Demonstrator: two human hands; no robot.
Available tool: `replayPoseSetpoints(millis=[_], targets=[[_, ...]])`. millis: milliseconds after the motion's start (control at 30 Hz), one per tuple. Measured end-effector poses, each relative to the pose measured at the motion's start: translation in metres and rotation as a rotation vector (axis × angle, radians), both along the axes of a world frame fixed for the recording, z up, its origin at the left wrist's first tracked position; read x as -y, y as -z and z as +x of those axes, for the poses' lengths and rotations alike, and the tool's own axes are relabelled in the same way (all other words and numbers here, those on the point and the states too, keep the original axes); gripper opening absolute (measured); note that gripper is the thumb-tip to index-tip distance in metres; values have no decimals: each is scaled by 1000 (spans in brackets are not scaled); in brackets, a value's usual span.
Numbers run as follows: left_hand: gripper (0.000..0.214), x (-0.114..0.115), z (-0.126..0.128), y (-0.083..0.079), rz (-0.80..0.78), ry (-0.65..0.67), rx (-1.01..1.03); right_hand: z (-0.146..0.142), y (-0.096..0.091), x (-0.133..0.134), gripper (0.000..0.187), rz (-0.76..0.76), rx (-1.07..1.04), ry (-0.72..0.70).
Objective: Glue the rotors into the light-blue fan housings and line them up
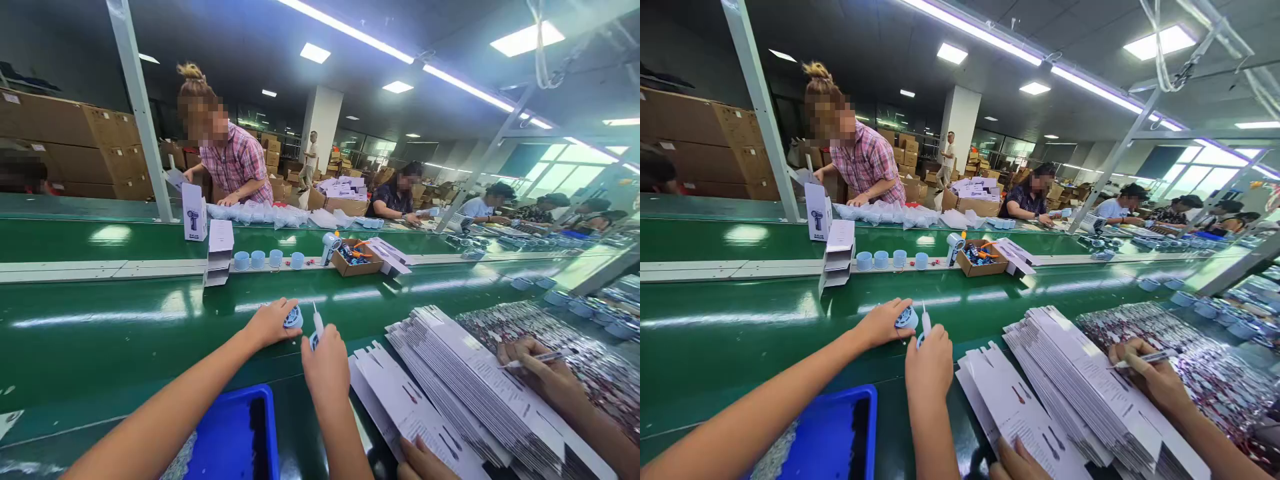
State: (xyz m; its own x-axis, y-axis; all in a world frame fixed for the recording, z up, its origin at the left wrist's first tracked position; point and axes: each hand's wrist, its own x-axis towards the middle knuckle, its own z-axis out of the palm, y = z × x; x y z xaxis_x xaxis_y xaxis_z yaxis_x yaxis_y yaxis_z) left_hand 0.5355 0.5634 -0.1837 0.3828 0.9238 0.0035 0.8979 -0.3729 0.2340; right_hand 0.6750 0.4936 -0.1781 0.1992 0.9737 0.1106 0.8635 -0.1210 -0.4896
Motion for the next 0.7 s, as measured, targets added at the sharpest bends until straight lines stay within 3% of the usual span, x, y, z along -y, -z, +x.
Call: replayPoseSetpoints(millis=[100,200,333,467,567,700], targets=[[55,20,4,-15,38,85,41,10,23,49,8,43,-17,-55],[53,43,18,-19,21,194,41,21,52,83,12,225,-134,-81],[57,61,34,-10,-29,331,28,32,77,108,36,314,-433,-70],[58,66,41,-2,-79,423,25,34,96,121,46,371,-534,47],[55,74,47,-2,-110,360,22,31,111,125,48,399,-535,77],[68,90,63,-4,-194,150,43,33,123,127,56,439,-548,115]])
